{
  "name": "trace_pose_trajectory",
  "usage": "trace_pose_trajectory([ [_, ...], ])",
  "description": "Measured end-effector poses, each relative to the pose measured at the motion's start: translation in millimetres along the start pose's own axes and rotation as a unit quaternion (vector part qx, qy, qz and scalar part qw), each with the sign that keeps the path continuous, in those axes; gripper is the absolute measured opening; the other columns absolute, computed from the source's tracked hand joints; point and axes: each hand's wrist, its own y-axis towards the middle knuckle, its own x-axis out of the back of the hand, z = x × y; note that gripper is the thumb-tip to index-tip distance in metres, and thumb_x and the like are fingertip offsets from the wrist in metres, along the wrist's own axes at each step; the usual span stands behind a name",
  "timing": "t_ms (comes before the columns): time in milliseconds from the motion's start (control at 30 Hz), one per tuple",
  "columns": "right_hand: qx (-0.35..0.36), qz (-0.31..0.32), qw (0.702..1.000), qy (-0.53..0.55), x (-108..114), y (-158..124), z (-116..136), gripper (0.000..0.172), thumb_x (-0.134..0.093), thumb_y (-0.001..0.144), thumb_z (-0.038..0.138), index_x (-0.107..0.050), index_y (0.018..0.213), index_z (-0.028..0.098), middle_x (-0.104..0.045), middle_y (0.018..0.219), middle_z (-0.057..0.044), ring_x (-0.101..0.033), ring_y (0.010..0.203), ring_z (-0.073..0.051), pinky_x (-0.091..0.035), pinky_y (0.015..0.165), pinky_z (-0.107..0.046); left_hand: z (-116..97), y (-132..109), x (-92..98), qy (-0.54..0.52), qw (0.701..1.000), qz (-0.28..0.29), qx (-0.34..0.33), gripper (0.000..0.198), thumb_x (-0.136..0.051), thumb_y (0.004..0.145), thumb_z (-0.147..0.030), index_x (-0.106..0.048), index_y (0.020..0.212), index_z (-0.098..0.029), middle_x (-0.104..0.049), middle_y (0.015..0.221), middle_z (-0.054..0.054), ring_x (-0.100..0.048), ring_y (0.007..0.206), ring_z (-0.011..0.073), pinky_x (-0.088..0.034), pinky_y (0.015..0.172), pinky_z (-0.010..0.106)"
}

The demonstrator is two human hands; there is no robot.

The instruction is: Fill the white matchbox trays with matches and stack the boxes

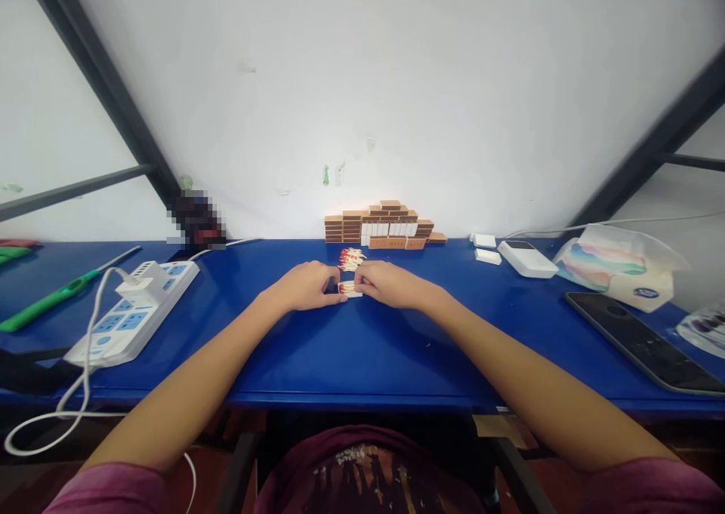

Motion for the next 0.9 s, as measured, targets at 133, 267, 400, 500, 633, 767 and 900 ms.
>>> trace_pose_trajectory([
  [133, -0.008, -0.014, 1.000, 0.007, -2, 1, 1, 0.009, -0.062, 0.101, 0.016, -0.069, 0.093, 0.017, -0.073, 0.099, -0.008, -0.063, 0.090, -0.020, -0.039, 0.074, -0.028, 0, 0, 0.1, 0.000, 1.000, 0.005, 0.005, 0.038, -0.065, 0.092, -0.060, -0.070, 0.099, -0.023, -0.070, 0.076, 0.002, -0.064, 0.069, 0.0199, -0.034, 0.060, 0.030],
  [267, 0.000, -0.022, 1.000, 0.019, -3, 1, -2, 0.008, -0.064, 0.100, 0.018, -0.069, 0.093, 0.018, -0.072, 0.095, -0.006, -0.061, 0.086, -0.018, -0.037, 0.071, -0.027, 0, 0, 0.0, 0.001, 1.000, 0.003, 0.005, 0.039, -0.065, 0.092, -0.061, -0.070, 0.099, -0.023, -0.070, 0.077, 0.003, -0.064, 0.069, 0.0200, -0.034, 0.060, 0.030],
  [400, -0.009, -0.035, 0.999, 0.011, -3, 2, -10, 0.009, -0.067, 0.099, 0.023, -0.069, 0.092, 0.019, -0.071, 0.094, -0.006, -0.060, 0.083, -0.017, -0.035, 0.068, -0.027, 0, 0, -0.3, -0.003, 1.000, 0.005, 0.005, 0.040, -0.064, 0.092, -0.061, -0.071, 0.101, -0.023, -0.071, 0.078, 0.003, -0.065, 0.070, 0.0199, -0.035, 0.060, 0.030],
  [500, -0.009, -0.034, 0.999, 0.018, -3, 3, -12, 0.011, -0.066, 0.099, 0.022, -0.070, 0.089, 0.019, -0.071, 0.091, -0.005, -0.060, 0.081, -0.017, -0.035, 0.068, -0.026, 0, 0, 0.0, 0.000, 1.000, 0.003, 0.006, 0.039, -0.066, 0.092, -0.060, -0.071, 0.101, -0.023, -0.071, 0.079, 0.003, -0.064, 0.070, 0.0199, -0.035, 0.060, 0.031],
  [633, -0.008, -0.023, 0.999, 0.028, -2, 2, -7, 0.013, -0.064, 0.100, 0.019, -0.068, 0.087, 0.018, -0.072, 0.089, -0.005, -0.060, 0.082, -0.017, -0.036, 0.069, -0.026, -1, 0, 0.3, 0.004, 1.000, 0.005, 0.008, 0.038, -0.065, 0.093, -0.060, -0.070, 0.101, -0.023, -0.071, 0.078, 0.002, -0.064, 0.070, 0.0201, -0.034, 0.061, 0.031],
  [767, -0.010, -0.023, 0.999, 0.028, -4, 2, -3, 0.013, -0.062, 0.101, 0.018, -0.066, 0.089, 0.018, -0.072, 0.095, -0.007, -0.061, 0.086, -0.018, -0.038, 0.072, -0.026, 0, 0, -0.4, 0.004, 1.000, 0.006, 0.008, 0.038, -0.065, 0.092, -0.060, -0.070, 0.101, -0.023, -0.071, 0.077, 0.002, -0.064, 0.070, 0.0205, -0.033, 0.060, 0.030],
  [900, -0.007, -0.030, 0.999, 0.029, -6, 2, -3, 0.013, -0.062, 0.101, 0.018, -0.066, 0.089, 0.018, -0.072, 0.096, -0.007, -0.061, 0.086, -0.018, -0.038, 0.074, -0.027, 0, 1, -0.8, 0.006, 1.000, 0.006, 0.001, 0.038, -0.064, 0.093, -0.060, -0.070, 0.102, -0.023, -0.071, 0.077, 0.002, -0.064, 0.071, 0.0205, -0.035, 0.062, 0.030],
])
